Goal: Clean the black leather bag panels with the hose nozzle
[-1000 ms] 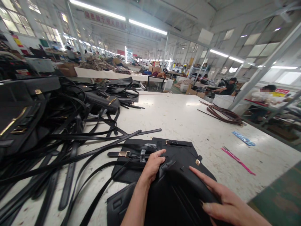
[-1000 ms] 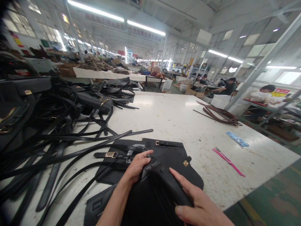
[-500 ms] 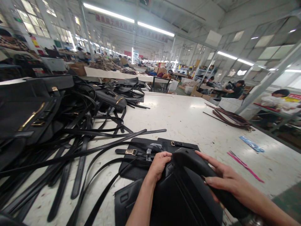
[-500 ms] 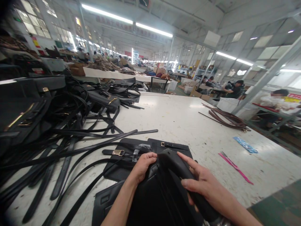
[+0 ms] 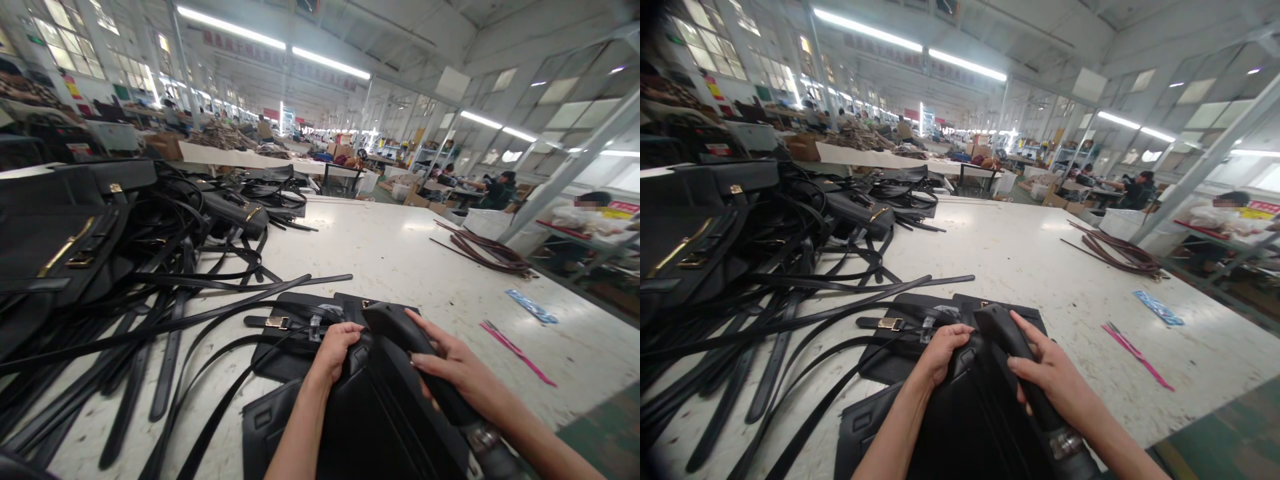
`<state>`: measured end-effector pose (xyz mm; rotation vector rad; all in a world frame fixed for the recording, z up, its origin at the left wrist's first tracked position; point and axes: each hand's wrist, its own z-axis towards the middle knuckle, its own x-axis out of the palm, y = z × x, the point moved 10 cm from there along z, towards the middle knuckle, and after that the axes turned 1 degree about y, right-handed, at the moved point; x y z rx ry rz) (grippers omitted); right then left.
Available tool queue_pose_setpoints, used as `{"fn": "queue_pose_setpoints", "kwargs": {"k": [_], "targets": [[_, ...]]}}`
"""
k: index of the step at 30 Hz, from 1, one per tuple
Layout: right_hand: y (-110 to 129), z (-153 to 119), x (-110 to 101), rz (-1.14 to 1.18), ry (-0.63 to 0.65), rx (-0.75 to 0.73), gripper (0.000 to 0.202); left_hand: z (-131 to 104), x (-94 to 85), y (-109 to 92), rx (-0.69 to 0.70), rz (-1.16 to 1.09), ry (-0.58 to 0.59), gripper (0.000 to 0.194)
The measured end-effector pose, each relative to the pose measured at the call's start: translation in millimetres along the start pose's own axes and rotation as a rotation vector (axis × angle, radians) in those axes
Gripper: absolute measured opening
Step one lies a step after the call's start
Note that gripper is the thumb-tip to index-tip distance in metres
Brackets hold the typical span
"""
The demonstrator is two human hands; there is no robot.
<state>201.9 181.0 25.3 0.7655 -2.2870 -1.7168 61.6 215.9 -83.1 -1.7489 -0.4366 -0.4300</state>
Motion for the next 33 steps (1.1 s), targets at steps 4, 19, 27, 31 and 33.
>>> {"fn": "queue_pose_setpoints", "kwargs": {"k": [4, 19, 27, 31, 33], "targets": [[8.2, -5.7, -8.8, -0.048, -0.056, -0.043, 0.074, 0.1, 1.7, 1.1, -0.011, 0.014, 0.015, 0.018], [-8.9, -4.5, 15.7, -0.081, 0.045, -0.047, 0.074, -10.3, 9.2, -11.2, 0.143, 0.254, 0.006, 0.026], [-6.6, -43.2, -0.7, -0.022, -0.055, -0.066, 0.078, -63.6, -1.9, -51.1, 0.145, 0.749, 0.042, 0.046], [-20.2, -75.0, -22.0, -0.030, -0.158, -0.063, 0.079, -105.2, -35.4, -56.8, 0.016, 0.998, 0.024, 0.049], [-28.4, -91.8, -31.6, -0.004, -0.223, -0.050, 0.079, -119.8, -41.4, -50.3, -0.052, 1.087, 0.028, 0.030]]}}
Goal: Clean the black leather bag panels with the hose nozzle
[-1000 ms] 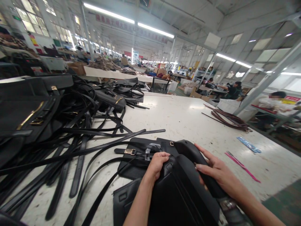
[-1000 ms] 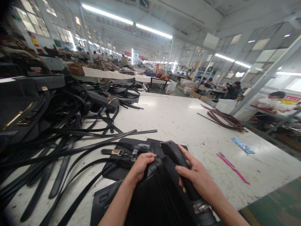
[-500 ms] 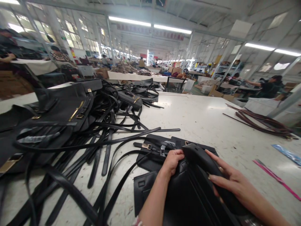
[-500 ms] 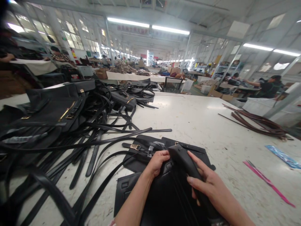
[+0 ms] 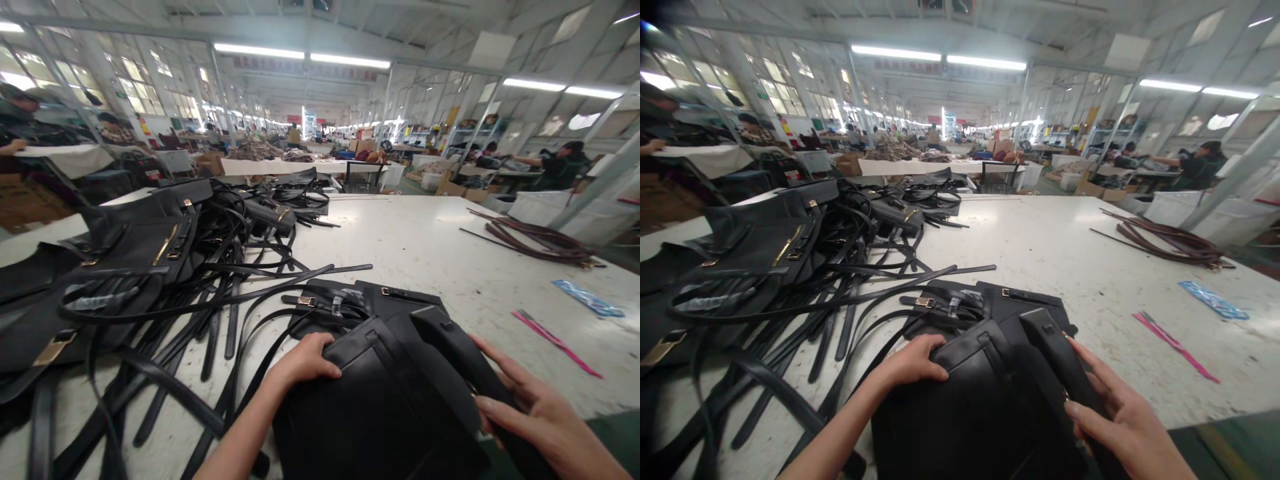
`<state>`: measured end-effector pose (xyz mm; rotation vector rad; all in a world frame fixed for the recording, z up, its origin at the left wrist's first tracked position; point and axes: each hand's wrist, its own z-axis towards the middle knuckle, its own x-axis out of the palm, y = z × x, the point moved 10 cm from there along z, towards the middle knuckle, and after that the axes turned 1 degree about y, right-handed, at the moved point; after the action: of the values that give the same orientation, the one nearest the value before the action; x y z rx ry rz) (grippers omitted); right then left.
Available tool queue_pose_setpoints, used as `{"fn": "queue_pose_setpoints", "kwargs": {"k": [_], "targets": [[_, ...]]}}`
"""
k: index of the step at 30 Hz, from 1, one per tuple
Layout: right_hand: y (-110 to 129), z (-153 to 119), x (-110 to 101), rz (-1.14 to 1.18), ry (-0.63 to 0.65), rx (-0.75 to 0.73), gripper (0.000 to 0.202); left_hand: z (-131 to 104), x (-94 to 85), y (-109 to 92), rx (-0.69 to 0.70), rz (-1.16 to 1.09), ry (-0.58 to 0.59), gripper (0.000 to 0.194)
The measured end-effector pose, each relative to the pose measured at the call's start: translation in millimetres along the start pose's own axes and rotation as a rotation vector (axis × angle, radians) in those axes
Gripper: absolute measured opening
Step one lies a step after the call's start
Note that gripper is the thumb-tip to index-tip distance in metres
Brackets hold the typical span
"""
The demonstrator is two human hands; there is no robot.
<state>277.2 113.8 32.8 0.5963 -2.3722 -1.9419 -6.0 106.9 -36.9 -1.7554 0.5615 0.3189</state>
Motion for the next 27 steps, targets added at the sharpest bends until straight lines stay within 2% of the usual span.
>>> {"fn": "queue_pose_setpoints", "kwargs": {"k": [2, 3, 5, 7, 8, 9, 11, 12, 13, 14, 15, 16, 18, 20, 22, 23, 24, 27], "targets": [[-7.5, -15.2, -13.0, 0.016, -0.060, 0.022, 0.080, -7.3, 3.5, -3.4, -0.023, 0.048, 0.014, 0.016], [-11.3, -22.5, -19.0, 0.012, -0.076, 0.035, 0.081, -8.9, 2.1, -11.0, -0.021, 0.064, 0.009, 0.015], [-17.6, -36.0, -34.6, -0.002, -0.110, 0.044, 0.083, -10.7, -10.5, -39.8, 0.007, 0.096, -0.015, 0.017], [-24.2, -47.6, -53.5, 0.001, -0.139, 0.045, 0.084, -15.9, -41.8, -88.0, 0.071, 0.230, -0.123, 0.016], [-28.0, -52.7, -63.5, 0.012, -0.153, 0.047, 0.085, -22.4, -63.6, -120.4, 0.121, 0.394, -0.235, 0.017], [-32.3, -57.5, -73.0, 0.026, -0.162, 0.051, 0.086, -33.0, -87.9, -155.0, 0.150, 0.585, -0.397, 0.018], [-41.9, -66.1, -89.7, 0.055, -0.180, 0.067, 0.091, -57.9, -118.5, -220.7, 0.179, 0.891, -0.650, 0.025], [-46.4, -70.0, -96.6, 0.070, -0.190, 0.073, 0.092, -69.0, -123.3, -247.1, 0.189, 0.988, -0.731, 0.029], [-50.5, -73.6, -102.0, 0.088, -0.198, 0.074, 0.093, -76.5, -120.1, -266.4, 0.199, 1.058, -0.763, 0.032], [-54.3, -77.0, -106.0, 0.107, -0.203, 0.072, 0.093, -79.9, -109.2, -277.2, 0.207, 1.107, -0.749, 0.032], [-57.8, -80.0, -108.3, 0.124, -0.203, 0.068, 0.092, -78.9, -90.8, -278.6, 0.213, 1.143, -0.688, 0.032], [-61.0, -82.8, -109.5, 0.139, -0.200, 0.062, 0.092, -74.7, -66.7, -270.6, 0.212, 1.167, -0.596, 0.030], [-67.3, -88.1, -109.9, 0.166, -0.196, 0.053, 0.089, -62.0, -7.5, -229.4, 0.192, 1.177, -0.360, 0.032], [-73.7, -93.2, -110.2, 0.171, -0.212, 0.056, 0.086, -52.7, 48.7, -169.0, 0.133, 1.160, -0.181, 0.039], [-79.7, -96.2, -106.4, 0.153, -0.198, 0.073, 0.084, -50.5, 92.1, -107.4, 0.060, 1.129, -0.076, 0.045], [-82.3, -96.5, -102.5, 0.139, -0.175, 0.086, 0.085, -52.2, 109.7, -81.1, 0.040, 1.112, -0.034, 0.048], [-84.2, -96.2, -97.7, 0.124, -0.146, 0.096, 0.085, -55.7, 121.2, -62.8, 0.045, 1.100, -0.042, 0.053], [-82.1, -92.0, -81.5, 0.096, -0.059, 0.090, 0.084, -70.7, 132.0, -31.5, 0.059, 1.045, -0.128, 0.061]]}}
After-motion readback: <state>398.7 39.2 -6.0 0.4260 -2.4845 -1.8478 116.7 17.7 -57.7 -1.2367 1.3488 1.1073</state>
